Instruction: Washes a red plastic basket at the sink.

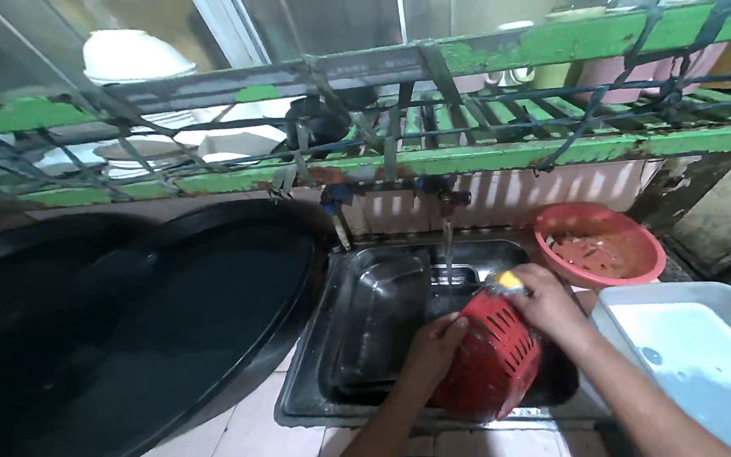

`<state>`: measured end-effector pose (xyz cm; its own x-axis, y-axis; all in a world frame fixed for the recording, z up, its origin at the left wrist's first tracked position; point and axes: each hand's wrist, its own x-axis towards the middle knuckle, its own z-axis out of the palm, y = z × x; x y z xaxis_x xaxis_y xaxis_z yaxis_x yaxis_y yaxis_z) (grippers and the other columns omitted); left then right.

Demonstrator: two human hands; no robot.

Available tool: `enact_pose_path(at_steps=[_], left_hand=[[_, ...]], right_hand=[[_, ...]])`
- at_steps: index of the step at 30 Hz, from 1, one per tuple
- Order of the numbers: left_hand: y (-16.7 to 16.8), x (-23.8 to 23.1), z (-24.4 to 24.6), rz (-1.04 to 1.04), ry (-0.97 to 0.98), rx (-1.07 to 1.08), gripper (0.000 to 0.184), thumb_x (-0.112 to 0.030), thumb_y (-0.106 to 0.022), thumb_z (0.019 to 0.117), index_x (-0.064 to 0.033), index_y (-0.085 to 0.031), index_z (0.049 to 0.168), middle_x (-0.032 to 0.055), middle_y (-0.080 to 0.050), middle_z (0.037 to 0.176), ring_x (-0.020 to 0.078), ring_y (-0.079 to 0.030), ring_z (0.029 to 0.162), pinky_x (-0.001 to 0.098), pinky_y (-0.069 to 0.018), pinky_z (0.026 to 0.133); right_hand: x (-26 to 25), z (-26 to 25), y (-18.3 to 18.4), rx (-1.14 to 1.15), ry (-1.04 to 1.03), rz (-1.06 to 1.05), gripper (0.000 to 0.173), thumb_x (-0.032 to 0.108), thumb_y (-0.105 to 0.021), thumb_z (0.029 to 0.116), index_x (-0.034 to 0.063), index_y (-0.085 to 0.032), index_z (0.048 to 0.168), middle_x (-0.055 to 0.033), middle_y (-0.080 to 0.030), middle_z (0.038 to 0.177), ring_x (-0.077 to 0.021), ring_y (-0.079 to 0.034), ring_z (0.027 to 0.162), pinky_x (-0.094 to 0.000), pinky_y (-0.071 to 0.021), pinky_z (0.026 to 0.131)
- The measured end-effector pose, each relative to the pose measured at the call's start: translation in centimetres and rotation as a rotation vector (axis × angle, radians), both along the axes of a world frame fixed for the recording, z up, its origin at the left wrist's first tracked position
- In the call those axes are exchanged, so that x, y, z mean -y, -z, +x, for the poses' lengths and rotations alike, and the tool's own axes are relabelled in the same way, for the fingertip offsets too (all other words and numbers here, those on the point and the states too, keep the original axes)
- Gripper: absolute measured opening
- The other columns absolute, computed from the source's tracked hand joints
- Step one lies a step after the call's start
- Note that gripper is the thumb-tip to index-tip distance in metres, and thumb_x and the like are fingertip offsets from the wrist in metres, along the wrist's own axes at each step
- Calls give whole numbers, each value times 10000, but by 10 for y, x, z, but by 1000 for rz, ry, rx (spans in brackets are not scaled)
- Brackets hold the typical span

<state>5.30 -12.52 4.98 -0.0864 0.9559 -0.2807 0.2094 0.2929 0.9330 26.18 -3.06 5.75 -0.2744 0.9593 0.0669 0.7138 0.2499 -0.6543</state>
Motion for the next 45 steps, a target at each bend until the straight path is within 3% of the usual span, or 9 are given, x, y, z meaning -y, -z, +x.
enact_pose_path(at_steps=[3, 8, 20, 25, 30, 33, 37, 42, 45], left_hand=[[-2, -1, -1, -5, 26, -4, 422, -352, -552, 1053, -64, -640, 1349, 96, -700, 1211, 145, -675, 1085, 366, -548, 967], [-2, -1, -3, 12, 58, -91, 359, -351, -544, 1055, -65, -702, 1202, 68, -709, 1080, 118, -658, 993, 351, -529, 906], [9, 6, -19, 7, 96, -24, 409, -371, -552, 1049, -78, -678, 1306, 71, -704, 1209, 114, -657, 1097, 344, -526, 981], [11, 11, -27, 16, 92, 50, 426, -324, -577, 1032, -60, -633, 1362, 94, -692, 1241, 134, -665, 1106, 353, -537, 983], [12, 11, -23, 20, 36, 14, 340, -342, -602, 1027, -54, -690, 1186, 49, -701, 1064, 88, -657, 959, 313, -543, 877], [7, 16, -28, 20, -8, 123, 410, -315, -592, 1022, -28, -655, 1309, 87, -709, 1165, 122, -679, 1031, 340, -562, 930], [9, 28, -35, 32, -51, 258, 419, -267, -573, 1004, -2, -625, 1325, 79, -713, 1082, 119, -687, 935, 331, -579, 856], [-8, 23, -56, -127, 250, 112, 643, -213, -687, 929, -56, -452, 1506, 143, -634, 1317, 208, -654, 1144, 410, -554, 980], [-35, 7, -39, -17, 280, -22, 321, -223, -663, 982, -55, -660, 1255, 77, -697, 1125, 135, -675, 1006, 355, -566, 906]], right_hand=[[-14, 7, 3, 3, 60, -153, 255, 124, -710, 953, 39, -721, 1193, -177, -642, 1314, -346, -585, 1257, -580, -444, 1079], [29, -30, -9, 87, -338, 390, 224, 135, -657, 924, 140, -768, 1119, -63, -721, 1126, -266, -663, 1123, -494, -568, 939], [27, -30, 10, -29, -334, 352, 246, 184, -641, 949, 152, -767, 1158, -69, -712, 1169, -262, -642, 1168, -498, -547, 985], [-6, -2, 24, -130, -17, -16, 241, 52, -714, 914, 7, -734, 1149, -193, -661, 1249, -340, -604, 1216, -557, -469, 1056], [37, -47, 2, -45, -355, 330, 260, 232, -650, 944, 165, -764, 1168, -76, -692, 1214, -292, -599, 1230, -518, -509, 1028], [8, -21, 4, -208, -255, 29, 326, 129, -710, 928, 64, -711, 1247, -113, -667, 1307, -248, -599, 1264, -495, -491, 1076], [-14, 16, 27, -662, 168, -431, 431, 56, -627, 974, 68, -512, 1389, -128, -683, 1063, -177, -686, 877, -371, -591, 782], [5, 0, -22, -425, -26, -88, 372, 32, -719, 878, 46, -654, 1244, -102, -717, 1084, -178, -692, 960, -438, -577, 875], [29, -19, -49, -135, -280, 299, 369, 191, -729, 851, 156, -728, 1218, -54, -725, 1146, -219, -677, 1094, -516, -556, 946]])
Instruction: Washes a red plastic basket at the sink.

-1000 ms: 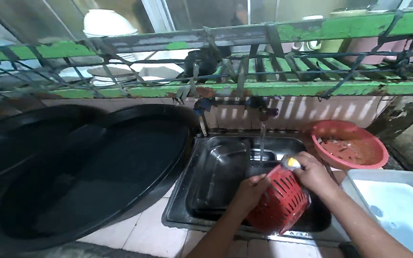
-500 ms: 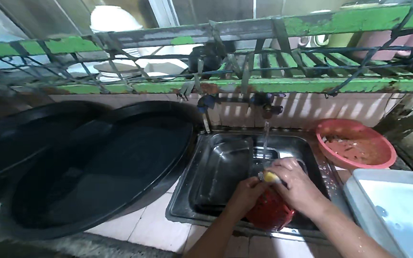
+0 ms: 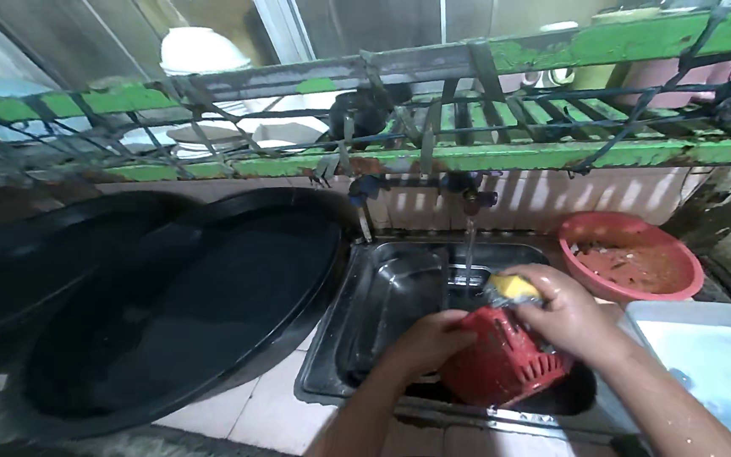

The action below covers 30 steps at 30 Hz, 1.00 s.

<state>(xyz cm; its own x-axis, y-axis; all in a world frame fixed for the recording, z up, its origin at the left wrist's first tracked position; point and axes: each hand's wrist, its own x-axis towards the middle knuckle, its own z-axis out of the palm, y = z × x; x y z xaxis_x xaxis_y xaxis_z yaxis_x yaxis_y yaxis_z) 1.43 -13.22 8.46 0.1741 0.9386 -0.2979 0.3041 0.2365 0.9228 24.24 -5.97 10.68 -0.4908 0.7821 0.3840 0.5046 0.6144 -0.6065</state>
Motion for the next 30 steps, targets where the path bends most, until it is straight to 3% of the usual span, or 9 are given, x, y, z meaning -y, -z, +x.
enact_pose_path(at_steps=[2, 5, 9, 14, 17, 20, 24, 27, 30], left_hand=[[-5, -6, 23, 101, -176, 55, 168, -233, -642, 998, -75, -692, 968, -12, -671, 848, 53, -637, 785, 275, -543, 750], [-2, -7, 35, 141, -373, 176, 192, -187, -630, 1007, -33, -733, 1057, 33, -729, 883, 83, -693, 805, 289, -585, 765], [9, -11, 38, 92, -408, 207, 211, -196, -614, 1023, -36, -732, 1094, 48, -735, 910, 102, -702, 821, 304, -589, 773], [21, -25, 46, 225, -311, 67, 244, -110, -499, 1043, -8, -717, 1085, 56, -721, 978, 72, -664, 923, 290, -544, 879], [9, -23, 43, 205, -304, 69, 240, -196, -573, 1030, -37, -735, 1109, 50, -734, 966, 85, -684, 900, 311, -560, 849], [11, -20, 29, 181, -376, 198, 229, -177, -607, 1019, -11, -713, 1135, 73, -732, 962, 114, -695, 880, 332, -578, 833], [19, -19, 17, 182, -416, 330, 217, -143, -598, 1007, 18, -692, 1118, 71, -733, 905, 115, -702, 821, 319, -596, 784], [16, -21, 30, 163, -369, 271, 216, -163, -604, 1011, 6, -703, 1102, 61, -732, 896, 99, -698, 812, 308, -592, 777], [8, -23, 45, 176, -229, 37, 237, -221, -589, 1027, -50, -739, 1095, 18, -722, 931, 52, -656, 852, 279, -538, 814]], right_hand=[[5, -8, 1, 39, -15, 191, 388, 226, -681, 862, 200, -718, 1248, -18, -727, 1151, -215, -676, 1111, -503, -560, 944], [-18, 19, 23, -159, 57, 10, 399, 139, -712, 864, 123, -714, 1262, -56, -702, 1255, -195, -673, 1142, -476, -565, 970], [-32, 39, 36, -251, 177, -352, 397, 45, -760, 846, 79, -699, 1237, -75, -724, 1176, -170, -695, 1044, -439, -570, 926], [1, -1, 25, 44, -133, 191, 268, 287, -582, 994, 184, -766, 1158, -17, -689, 1329, -184, -577, 1336, -443, -471, 1130], [-13, 16, 32, -45, 31, 198, 266, 221, -631, 969, 170, -760, 1196, -23, -687, 1332, -179, -646, 1244, -457, -545, 1047], [-32, 55, 35, -409, 369, -262, 340, 39, -741, 900, 54, -705, 1237, -107, -736, 1130, -225, -709, 992, -496, -574, 899], [-36, 82, 30, -834, 447, -449, 274, 54, -632, 945, 67, -628, 1219, -53, -711, 899, -130, -686, 705, -330, -609, 632], [-13, 62, 33, -414, 151, -258, 314, 118, -764, 823, 19, -738, 1119, -74, -727, 1203, -151, -688, 1103, -382, -577, 954], [1, 32, 27, -10, -83, 90, 273, 332, -644, 949, 205, -776, 1151, -24, -649, 1402, -211, -540, 1378, -502, -437, 1143]])
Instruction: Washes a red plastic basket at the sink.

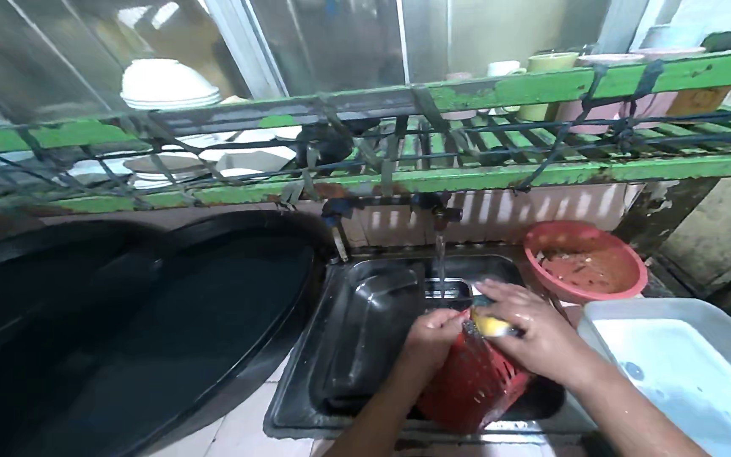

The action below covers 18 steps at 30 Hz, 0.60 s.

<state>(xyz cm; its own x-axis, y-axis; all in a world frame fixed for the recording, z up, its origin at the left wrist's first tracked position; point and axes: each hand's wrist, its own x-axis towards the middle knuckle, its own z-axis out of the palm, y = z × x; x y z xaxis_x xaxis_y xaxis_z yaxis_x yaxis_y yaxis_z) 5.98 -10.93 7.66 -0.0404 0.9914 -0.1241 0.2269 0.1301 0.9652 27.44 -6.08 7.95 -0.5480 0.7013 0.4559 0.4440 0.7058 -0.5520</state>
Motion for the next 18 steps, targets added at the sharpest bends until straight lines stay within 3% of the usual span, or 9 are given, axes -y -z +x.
enact_pose_path(at_steps=[2, 5, 6, 8, 10, 12, 15, 16, 18], left_hand=[[-4, 2, 1, 41, -10, 7, 212, -207, -605, 1011, -59, -752, 1050, 5, -729, 904, 40, -668, 838, 264, -553, 802], [-5, 7, -4, 93, -21, 166, 187, -162, -625, 981, -34, -752, 1031, 13, -745, 885, 61, -700, 819, 272, -587, 779], [-1, 9, -6, 119, -16, 216, 182, -152, -622, 974, -32, -751, 1020, 7, -744, 871, 63, -700, 805, 269, -590, 763], [10, 12, -13, 172, -9, 296, 177, -152, -613, 958, -30, -734, 1002, -8, -735, 837, 65, -699, 771, 267, -598, 727], [19, 12, -19, 188, 15, 331, 185, -180, -615, 954, -37, -724, 994, -14, -730, 818, 70, -699, 747, 272, -600, 705], [28, 10, -25, 172, 46, 317, 191, -200, -606, 976, -47, -716, 1003, -17, -723, 825, 68, -692, 755, 274, -595, 713], [20, 1, -21, 96, 15, 126, 213, -212, -610, 987, -47, -737, 1032, 1, -727, 874, 58, -685, 808, 274, -579, 765], [14, -1, -14, 56, 30, 14, 232, -226, -613, 1002, -48, -746, 1068, 21, -732, 953, 66, -678, 888, 293, -559, 840], [10, -2, 3, 69, 95, -192, 283, -268, -607, 1018, -53, -764, 1114, 66, -742, 1101, 106, -676, 1050, 340, -522, 981]], right_hand=[[-7, 4, 2, -59, 8, -102, 290, 275, -687, 909, 174, -760, 1171, -8, -647, 1395, -171, -562, 1342, -462, -468, 1122], [-19, 28, 4, -391, 147, -469, 399, 92, -749, 776, 100, -710, 1173, -9, -720, 1208, -116, -683, 1091, -358, -584, 934], [-20, 32, 1, -507, 219, -593, 424, 64, -719, 772, 85, -682, 1195, -27, -733, 1095, -127, -705, 958, -350, -605, 835], [-18, 37, -5, -711, 277, -721, 359, 73, -635, 859, 71, -637, 1217, -31, -731, 933, -114, -707, 787, -308, -617, 715], [-11, 32, -13, -865, 239, -767, 280, 156, -585, 906, 100, -639, 1175, 3, -734, 842, -70, -704, 721, -257, -615, 666], [-3, 23, -22, -1015, 157, -793, 261, 228, -583, 919, 135, -659, 1151, 0, -735, 838, -61, -705, 721, -250, -616, 655], [1, 12, -37, -1138, 113, -767, 231, 242, -595, 930, 161, -658, 1138, -3, -731, 844, -65, -706, 722, -256, -616, 636], [3, 9, -44, -1064, 146, -699, 208, 190, -567, 950, 157, -651, 1137, 13, -729, 844, -56, -701, 715, -248, -613, 633], [9, -5, -55, -772, 215, -488, 209, 64, -667, 855, 111, -717, 1053, 18, -735, 859, -68, -693, 728, -271, -604, 651]])
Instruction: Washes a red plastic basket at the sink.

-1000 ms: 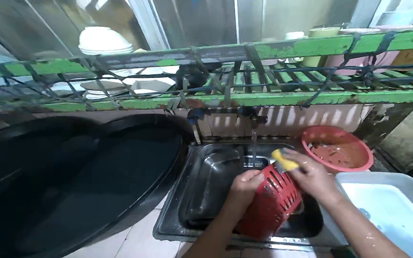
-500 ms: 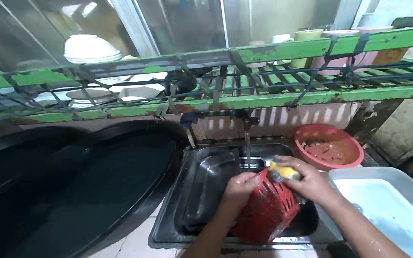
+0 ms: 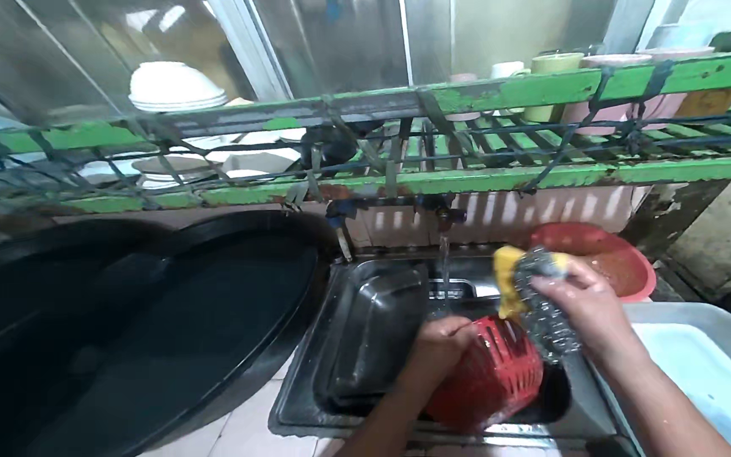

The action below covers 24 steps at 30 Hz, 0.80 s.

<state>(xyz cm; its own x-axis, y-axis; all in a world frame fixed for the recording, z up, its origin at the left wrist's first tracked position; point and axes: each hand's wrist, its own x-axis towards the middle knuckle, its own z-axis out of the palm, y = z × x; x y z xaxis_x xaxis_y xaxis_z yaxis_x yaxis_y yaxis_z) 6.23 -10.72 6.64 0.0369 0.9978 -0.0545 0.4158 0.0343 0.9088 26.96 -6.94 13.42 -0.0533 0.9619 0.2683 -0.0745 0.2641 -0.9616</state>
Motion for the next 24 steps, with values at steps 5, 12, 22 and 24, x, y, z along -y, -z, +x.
enact_pose_path(at_steps=[5, 12, 22, 24], left_hand=[[-1, -12, -6, 72, -170, 137, 234, -213, -631, 1009, -23, -748, 1081, 70, -739, 986, 91, -683, 925, 327, -552, 888], [-3, 1, -16, 78, -142, 581, 147, -109, -568, 958, -36, -696, 949, -24, -709, 791, 43, -676, 734, 254, -581, 711], [7, -6, -42, 39, -17, 452, 261, -249, -548, 971, -47, -696, 1046, 22, -719, 904, 93, -690, 844, 311, -588, 793], [-4, -9, -48, -56, 147, 292, 374, -281, -590, 957, -16, -664, 1210, 45, -711, 1080, 95, -673, 994, 330, -559, 925]], right_hand=[[-10, 17, 17, 511, 160, 440, 262, 189, -713, 824, 94, -763, 1062, -20, -737, 1090, -66, -688, 993, -296, -589, 869], [-20, 37, 56, 574, 136, 330, 245, 236, -698, 792, 70, -750, 964, -81, -694, 1117, -182, -649, 1080, -424, -560, 899], [-19, 38, 28, 365, 53, -30, 378, 100, -759, 737, 102, -639, 1096, -8, -697, 880, -101, -673, 755, -339, -587, 683], [-15, 31, 19, 604, 38, 164, 318, 152, -777, 745, 94, -690, 1045, -31, -695, 927, -140, -669, 826, -416, -578, 730]])
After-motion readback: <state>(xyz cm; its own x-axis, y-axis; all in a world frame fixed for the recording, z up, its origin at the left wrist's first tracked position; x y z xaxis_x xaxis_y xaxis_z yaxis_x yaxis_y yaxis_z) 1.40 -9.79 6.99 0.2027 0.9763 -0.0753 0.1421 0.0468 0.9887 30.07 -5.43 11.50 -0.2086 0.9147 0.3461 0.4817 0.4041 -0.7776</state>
